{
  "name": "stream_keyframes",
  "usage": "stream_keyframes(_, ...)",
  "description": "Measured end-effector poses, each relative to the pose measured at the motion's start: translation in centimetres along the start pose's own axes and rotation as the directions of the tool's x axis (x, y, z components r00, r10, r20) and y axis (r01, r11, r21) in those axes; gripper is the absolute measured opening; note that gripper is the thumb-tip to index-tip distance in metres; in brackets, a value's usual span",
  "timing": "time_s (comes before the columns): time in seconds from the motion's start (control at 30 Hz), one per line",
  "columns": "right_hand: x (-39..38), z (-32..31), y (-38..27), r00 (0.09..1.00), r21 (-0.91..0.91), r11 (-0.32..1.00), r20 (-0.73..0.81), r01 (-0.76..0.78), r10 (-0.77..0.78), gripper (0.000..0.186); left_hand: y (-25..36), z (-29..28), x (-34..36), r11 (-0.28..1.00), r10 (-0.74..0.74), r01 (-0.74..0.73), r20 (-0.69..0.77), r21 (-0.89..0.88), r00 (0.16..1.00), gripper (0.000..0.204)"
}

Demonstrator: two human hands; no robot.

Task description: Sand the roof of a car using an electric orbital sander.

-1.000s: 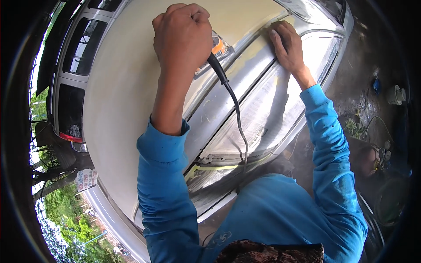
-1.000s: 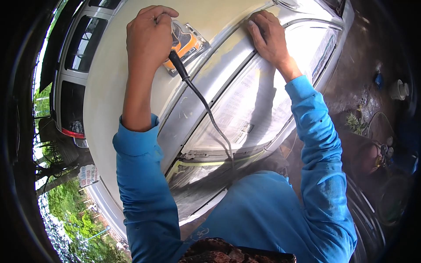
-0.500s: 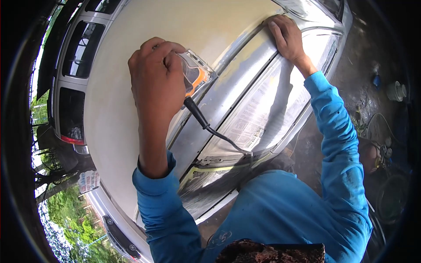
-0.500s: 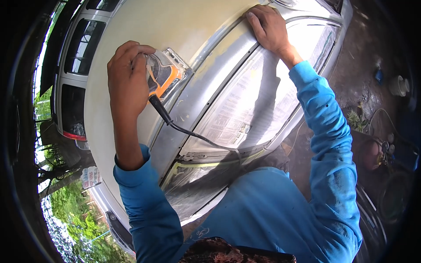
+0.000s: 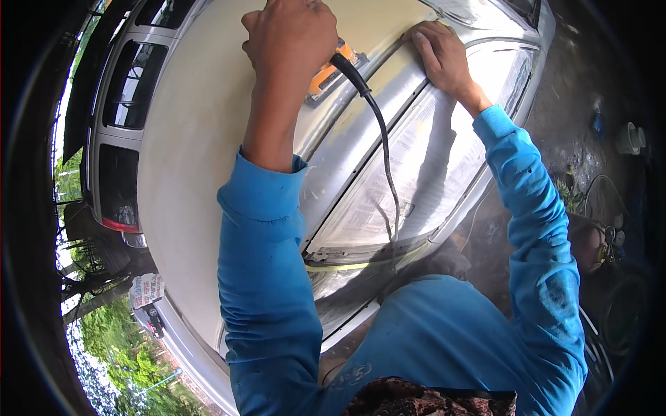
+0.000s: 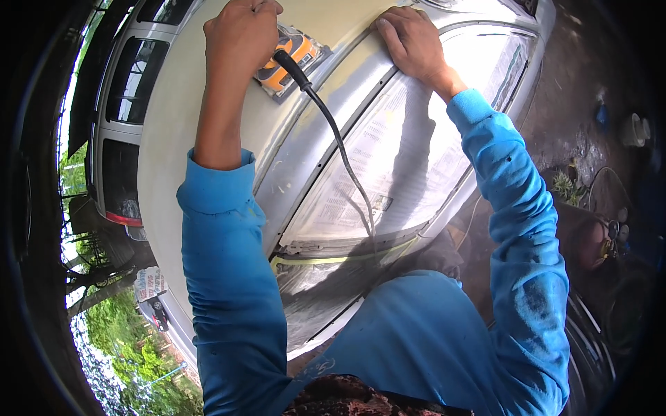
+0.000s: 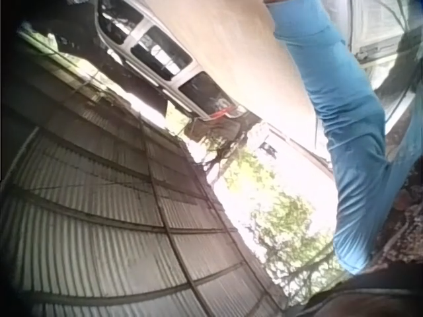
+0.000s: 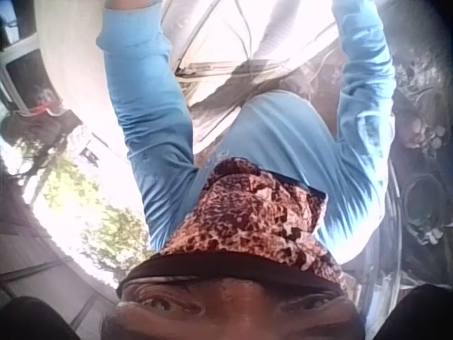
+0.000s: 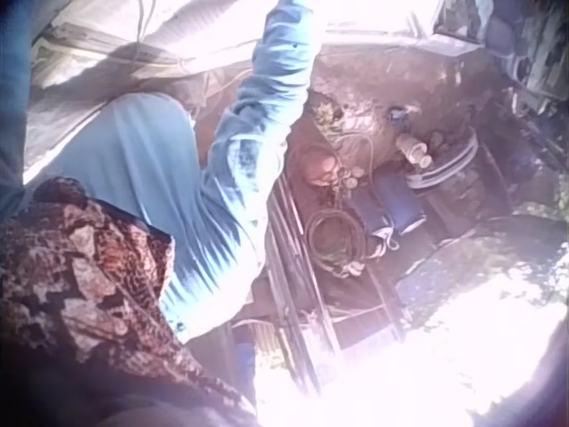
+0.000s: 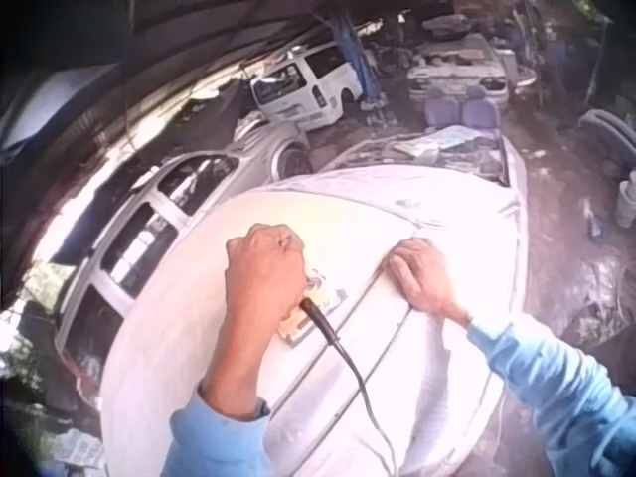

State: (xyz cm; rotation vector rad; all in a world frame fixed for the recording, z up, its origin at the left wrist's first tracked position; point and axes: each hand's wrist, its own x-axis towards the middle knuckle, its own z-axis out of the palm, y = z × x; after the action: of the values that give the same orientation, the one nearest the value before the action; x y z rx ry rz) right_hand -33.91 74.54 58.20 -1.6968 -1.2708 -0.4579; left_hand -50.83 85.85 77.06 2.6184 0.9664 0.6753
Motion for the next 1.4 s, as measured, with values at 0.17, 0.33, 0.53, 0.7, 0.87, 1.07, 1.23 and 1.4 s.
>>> stream_keyframes(0.17,-0.1,0.0,0.2,0.999,0.000,0.999,0.019,0.040,-0.040,0.033,-1.8,-0.8,-1.7,0.986,0.004,-0.010,0.036,0.169,0.999,0.029)
stream_keyframes(0.33,-0.2,0.5,0.1,0.999,-0.024,0.999,-0.046,-0.024,0.023,0.033,-5.0,-3.8,-7.4,0.975,0.022,-0.017,-0.022,0.221,1.000,0.024)
stream_keyframes(0.53,-0.3,0.7,0.2,0.999,-0.015,0.999,-0.036,-0.034,0.033,0.033,-5.1,-4.0,-7.1,0.983,-0.044,0.048,-0.027,0.180,0.999,0.023)
stream_keyframes(0.7,-0.2,0.4,0.3,1.000,-0.006,1.000,-0.028,-0.014,0.014,0.032,-1.9,-0.2,-1.5,0.995,-0.024,0.023,0.005,0.100,1.000,0.026)
stream_keyframes(0.87,-0.1,0.2,0.7,1.000,-0.014,1.000,-0.005,0.018,-0.018,0.031,-0.2,0.8,0.5,0.969,0.208,-0.189,-0.110,0.158,0.972,0.024)
stream_keyframes(1.07,-0.2,0.5,1.1,1.000,0.016,1.000,-0.020,-0.003,0.003,0.030,-6.1,-3.2,-4.3,0.992,0.097,-0.092,-0.046,0.083,0.994,0.030)
stream_keyframes(1.23,-0.1,0.6,1.4,1.000,0.036,0.999,-0.003,-0.015,0.015,0.032,-12.4,-9.1,-11.9,0.995,-0.005,0.015,-0.091,0.103,0.996,0.025)
stream_keyframes(1.4,-0.1,0.6,1.6,1.000,0.062,0.998,0.010,-0.024,0.023,0.030,-17.7,-15.3,-20.1,0.969,-0.239,0.227,-0.131,-0.095,0.962,0.027)
